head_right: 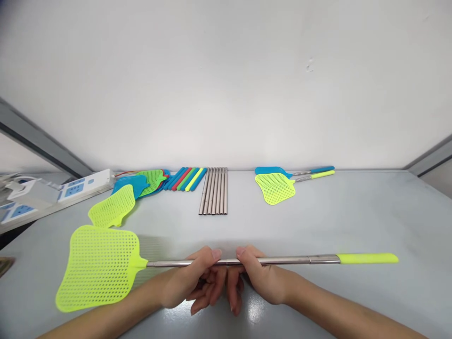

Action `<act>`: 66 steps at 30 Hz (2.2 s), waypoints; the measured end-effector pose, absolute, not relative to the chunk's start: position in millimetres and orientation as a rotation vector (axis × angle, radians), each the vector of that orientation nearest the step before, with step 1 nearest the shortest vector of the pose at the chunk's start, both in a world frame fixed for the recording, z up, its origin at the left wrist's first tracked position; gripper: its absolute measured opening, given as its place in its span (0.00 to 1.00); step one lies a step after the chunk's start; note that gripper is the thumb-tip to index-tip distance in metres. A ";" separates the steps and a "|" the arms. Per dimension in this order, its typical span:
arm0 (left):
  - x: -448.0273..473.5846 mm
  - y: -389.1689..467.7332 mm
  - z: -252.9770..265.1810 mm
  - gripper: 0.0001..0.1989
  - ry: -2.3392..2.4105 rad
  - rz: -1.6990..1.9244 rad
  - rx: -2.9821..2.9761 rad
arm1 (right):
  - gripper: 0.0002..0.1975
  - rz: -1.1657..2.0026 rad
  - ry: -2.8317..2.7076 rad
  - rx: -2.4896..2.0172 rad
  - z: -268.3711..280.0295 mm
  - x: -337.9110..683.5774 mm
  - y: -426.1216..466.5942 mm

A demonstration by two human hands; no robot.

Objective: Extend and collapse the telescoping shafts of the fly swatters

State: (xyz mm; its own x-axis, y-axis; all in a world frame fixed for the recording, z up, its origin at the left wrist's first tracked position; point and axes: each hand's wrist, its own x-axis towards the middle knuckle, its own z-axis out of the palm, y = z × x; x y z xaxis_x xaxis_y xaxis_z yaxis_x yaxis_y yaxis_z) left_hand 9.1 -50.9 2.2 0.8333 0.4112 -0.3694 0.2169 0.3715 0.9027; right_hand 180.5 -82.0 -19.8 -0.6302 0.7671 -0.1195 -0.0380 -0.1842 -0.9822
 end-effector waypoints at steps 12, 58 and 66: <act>12.8 -51.9 4.9 0.31 0.698 0.166 1.325 | 0.39 1.907 -1.493 -0.864 -23.9 176.8 -78.7; 13.9 -45.2 -9.3 0.22 0.784 0.512 1.256 | 0.31 1.829 -1.003 -0.737 -31.4 187.2 -62.4; 12.8 -50.9 -11.0 0.23 0.731 0.460 1.265 | 0.34 1.756 -1.119 -0.749 -34.0 183.1 -74.5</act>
State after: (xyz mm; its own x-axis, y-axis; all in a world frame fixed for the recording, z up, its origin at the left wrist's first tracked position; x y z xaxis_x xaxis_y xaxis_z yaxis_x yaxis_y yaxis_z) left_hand 12.8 -50.9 -11.0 0.6943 0.6788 -0.2389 0.0788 0.2584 0.9628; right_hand 183.1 -74.5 -34.0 -0.4158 0.9091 -0.0243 -0.3621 -0.1900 -0.9126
